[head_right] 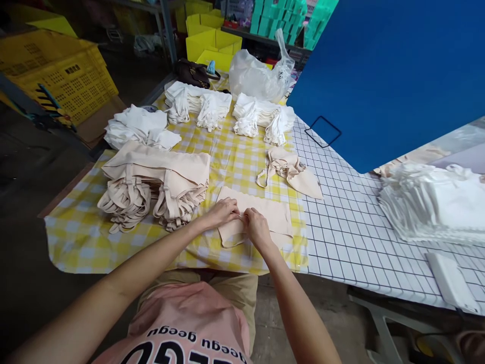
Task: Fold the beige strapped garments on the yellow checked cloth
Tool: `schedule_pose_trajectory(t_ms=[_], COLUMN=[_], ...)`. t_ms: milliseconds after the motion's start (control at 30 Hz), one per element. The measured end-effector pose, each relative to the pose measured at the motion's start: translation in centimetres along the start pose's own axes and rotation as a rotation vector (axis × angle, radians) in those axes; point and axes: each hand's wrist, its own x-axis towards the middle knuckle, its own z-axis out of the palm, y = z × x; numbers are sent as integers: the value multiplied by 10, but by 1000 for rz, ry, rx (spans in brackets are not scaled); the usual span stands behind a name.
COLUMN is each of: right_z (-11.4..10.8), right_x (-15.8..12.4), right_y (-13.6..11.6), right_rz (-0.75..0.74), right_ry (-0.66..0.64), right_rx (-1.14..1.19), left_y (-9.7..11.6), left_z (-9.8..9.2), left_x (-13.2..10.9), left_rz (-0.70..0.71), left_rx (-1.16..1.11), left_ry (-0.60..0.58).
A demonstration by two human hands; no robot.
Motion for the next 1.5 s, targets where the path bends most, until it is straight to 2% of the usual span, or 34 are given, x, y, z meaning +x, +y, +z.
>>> schedule_pose_trajectory(t_ms=[400,467,533,600,733,800,933,1033,1100,1167,1267,1333,1400,1500], right_z=[6,8,7,3,-5,-1,24,37,36,25,-1,-19,-34,-46], right_x=[4,2,-5,-19,-62,-86,-126,-142,-144,-135,-103,-73,-42,-4], right_y=[-12,-14,-17,-19,-28,-34,-46,-46,-37,-19,21,50,75,99], right_rz=[-1,25,109,217,345,401,463,424,364,284,215,307,501,619], right_ry=[74,129,195,212,138,138,169,128,161,247,356,396,341,274], right_rx=[14,120,338,626,1120,1234,1301,1225,1059,844,546,349,208,180], left_y=[2,3,3,3,5,4,0,-3,-3,-2,1,3,3,-4], left_z=[-2,-2,-3,-6,-14,-17,-19,-20,-23,-26,-28,-26,-23,-22], left_x=[1,1,-2,-10,-34,-47,-60,-57,-50,-41,-23,-10,4,20], left_rz=[-4,-6,0,15,88,107,69,20,-59,-156,-318,-466,-608,-732], left_rx=[54,48,33,28,34,33,32,-4,-10,43,208,280,265,164], left_ry=[-34,-30,-13,4,-14,-40,-59,-43,0,68,133,138,137,117])
